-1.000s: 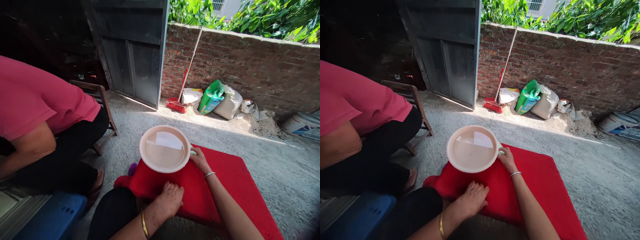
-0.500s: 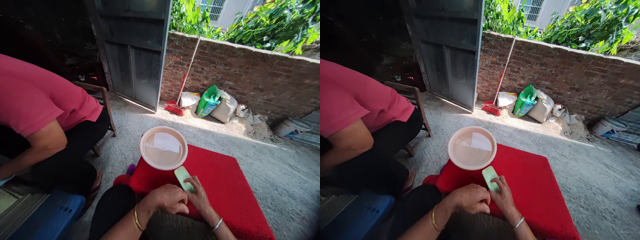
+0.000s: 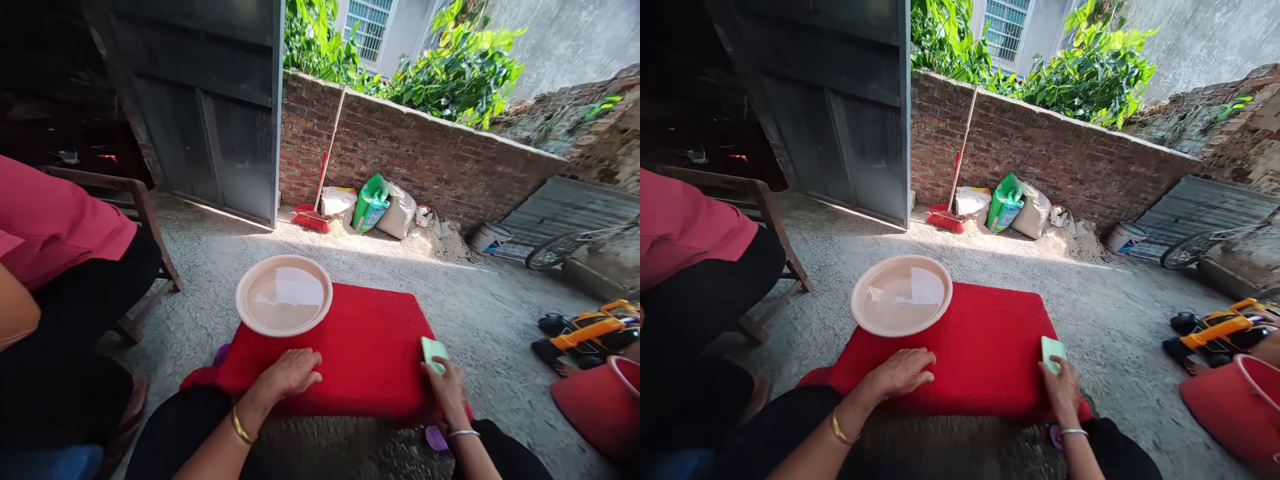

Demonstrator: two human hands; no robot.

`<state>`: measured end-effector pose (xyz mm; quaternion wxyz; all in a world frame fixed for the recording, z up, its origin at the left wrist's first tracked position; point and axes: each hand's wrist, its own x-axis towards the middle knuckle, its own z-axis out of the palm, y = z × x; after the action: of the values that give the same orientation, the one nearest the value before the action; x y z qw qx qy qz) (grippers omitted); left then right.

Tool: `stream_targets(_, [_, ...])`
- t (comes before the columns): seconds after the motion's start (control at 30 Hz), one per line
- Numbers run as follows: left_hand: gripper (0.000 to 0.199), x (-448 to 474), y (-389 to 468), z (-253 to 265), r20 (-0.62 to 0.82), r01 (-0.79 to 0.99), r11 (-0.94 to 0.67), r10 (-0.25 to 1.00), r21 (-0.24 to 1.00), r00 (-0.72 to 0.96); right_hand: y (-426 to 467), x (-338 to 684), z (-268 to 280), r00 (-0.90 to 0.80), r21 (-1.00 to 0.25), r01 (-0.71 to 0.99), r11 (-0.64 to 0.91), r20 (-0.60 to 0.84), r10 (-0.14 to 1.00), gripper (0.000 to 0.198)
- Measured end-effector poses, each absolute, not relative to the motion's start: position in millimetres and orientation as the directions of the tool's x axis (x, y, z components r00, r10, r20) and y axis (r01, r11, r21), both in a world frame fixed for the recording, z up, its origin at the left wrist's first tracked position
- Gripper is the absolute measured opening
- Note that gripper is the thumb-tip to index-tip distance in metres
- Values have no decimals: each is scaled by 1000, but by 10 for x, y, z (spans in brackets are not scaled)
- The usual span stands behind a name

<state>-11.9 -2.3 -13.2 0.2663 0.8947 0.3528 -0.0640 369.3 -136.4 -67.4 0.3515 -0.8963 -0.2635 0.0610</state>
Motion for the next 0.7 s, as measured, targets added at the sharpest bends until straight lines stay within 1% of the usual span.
stream_targets(0.07, [15, -112, -14, -145, -306, 670, -608, 600, 426, 739, -1345, 3213, -761, 710, -709, 537, -457, 87, 699, 38])
stream_targets(0.13, [15, -102, -13, -166, -307, 669, -612, 598, 422, 741, -1349, 2760, -790, 458, -781, 572, -250, 52, 887, 32])
stream_targets(0.17, [15, -97, -13, -179, -303, 666, -615, 597, 422, 743, -1358, 2603, -779, 341, -817, 550, -173, 30, 939, 29])
stream_targets(0.2, [16, -93, -12, -193, -298, 662, -618, 596, 424, 746, -1369, 2517, -753, 269, -846, 517, -133, 13, 963, 27])
stream_targets(0.23, [16, -91, -12, -207, -295, 660, -620, 594, 426, 748, -1381, 2509, -716, 247, -863, 491, -118, 8, 969, 27])
stream_targets(0.27, [17, -89, -11, -218, -295, 658, -620, 592, 427, 750, -1391, 2580, -671, 278, -869, 480, -124, 17, 960, 30])
stream_targets(0.3, [17, -88, -10, -225, -295, 657, -619, 592, 430, 750, -1398, 2721, -622, 368, -861, 481, -162, 31, 929, 33])
stream_targets(0.33, [17, -87, -9, -227, -297, 658, -617, 592, 432, 749, -1400, 2914, -574, 492, -845, 483, -231, 44, 869, 38])
stream_targets(0.4, [16, -85, -9, -217, -305, 664, -611, 594, 431, 744, -1387, 3369, -489, 725, -799, 448, -400, 63, 686, 45])
stream_targets(0.47, [15, -82, -10, -194, -316, 671, -606, 596, 427, 739, -1349, 3757, -433, 854, -762, 378, -525, 69, 515, 49])
stream_targets(0.5, [14, -80, -10, -181, -322, 675, -602, 596, 426, 735, -1323, 3875, -422, 878, -752, 355, -555, 65, 474, 50])
stream_targets(0.57, [14, -74, -6, -162, -335, 683, -592, 597, 429, 729, -1273, 3902, -438, 885, -744, 340, -575, 46, 464, 50])
stream_targets(0.6, [14, -71, -3, -158, -338, 685, -587, 598, 432, 726, -1259, 3805, -466, 875, -745, 345, -571, 34, 484, 48])
stream_targets(0.67, [14, -64, 5, -166, -334, 684, -582, 601, 439, 726, -1273, 3428, -551, 823, -758, 379, -531, 13, 568, 43])
stream_targets(0.7, [14, -60, 9, -175, -332, 683, -584, 601, 439, 727, -1309, 3182, -601, 768, -773, 407, -487, 0, 641, 39])
